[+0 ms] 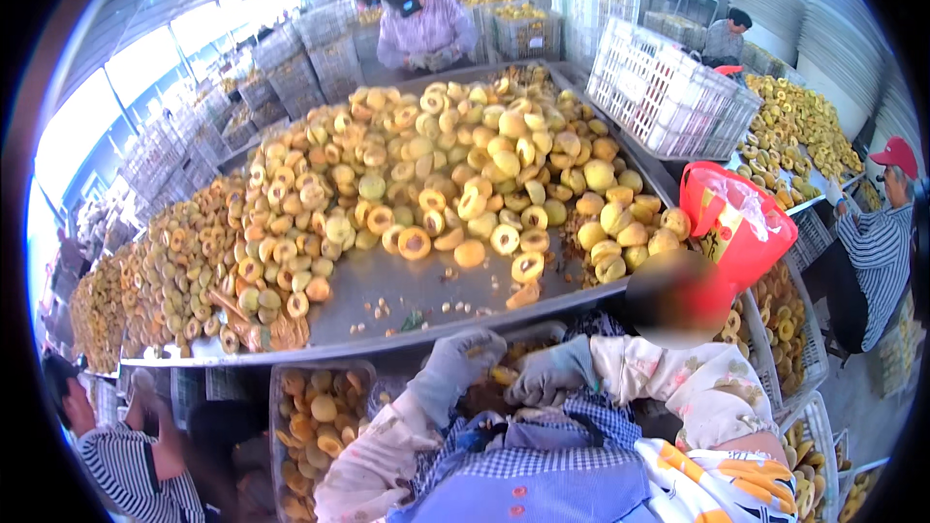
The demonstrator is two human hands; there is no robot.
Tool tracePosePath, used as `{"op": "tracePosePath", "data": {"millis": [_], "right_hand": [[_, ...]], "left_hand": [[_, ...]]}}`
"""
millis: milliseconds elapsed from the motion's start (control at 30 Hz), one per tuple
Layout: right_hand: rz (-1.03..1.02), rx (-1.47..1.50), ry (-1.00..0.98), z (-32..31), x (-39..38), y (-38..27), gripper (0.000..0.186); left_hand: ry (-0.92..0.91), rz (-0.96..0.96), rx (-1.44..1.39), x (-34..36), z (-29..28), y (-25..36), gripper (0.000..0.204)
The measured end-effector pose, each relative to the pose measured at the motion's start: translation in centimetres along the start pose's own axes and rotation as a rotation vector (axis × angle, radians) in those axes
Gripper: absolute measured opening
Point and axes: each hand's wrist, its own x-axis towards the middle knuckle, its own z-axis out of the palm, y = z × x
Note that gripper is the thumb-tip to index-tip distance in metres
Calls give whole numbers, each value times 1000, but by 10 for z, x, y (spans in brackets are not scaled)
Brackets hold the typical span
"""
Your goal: The person uses a small knife to remove the pits from fresh apricots on a metal table. They place the pitted fruit into a white plastic crate and periodically transfer the crate to a larger stack. The person also handles a crate of apricot pits, pouring them onto the table.
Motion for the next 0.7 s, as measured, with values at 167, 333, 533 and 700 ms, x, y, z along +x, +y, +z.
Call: {"op": "tracePosePath", "data": {"millis": [167, 333, 533, 700], "right_hand": [[160, -184, 138, 15, -16, -16, 12], [71, 499, -434, -29, 17, 20, 16], [105, 303, -126, -3, 4, 0, 18], [94, 710, -775, -25, 27, 19, 12]], "left_hand": [[-287, -120, 247, 7, -3, 11, 19], [35, -52, -245, 2, 5, -1, 14], [-201, 36, 412, 12, -8, -6, 17], [124, 189, -330, 17, 15, -15, 18]]}}
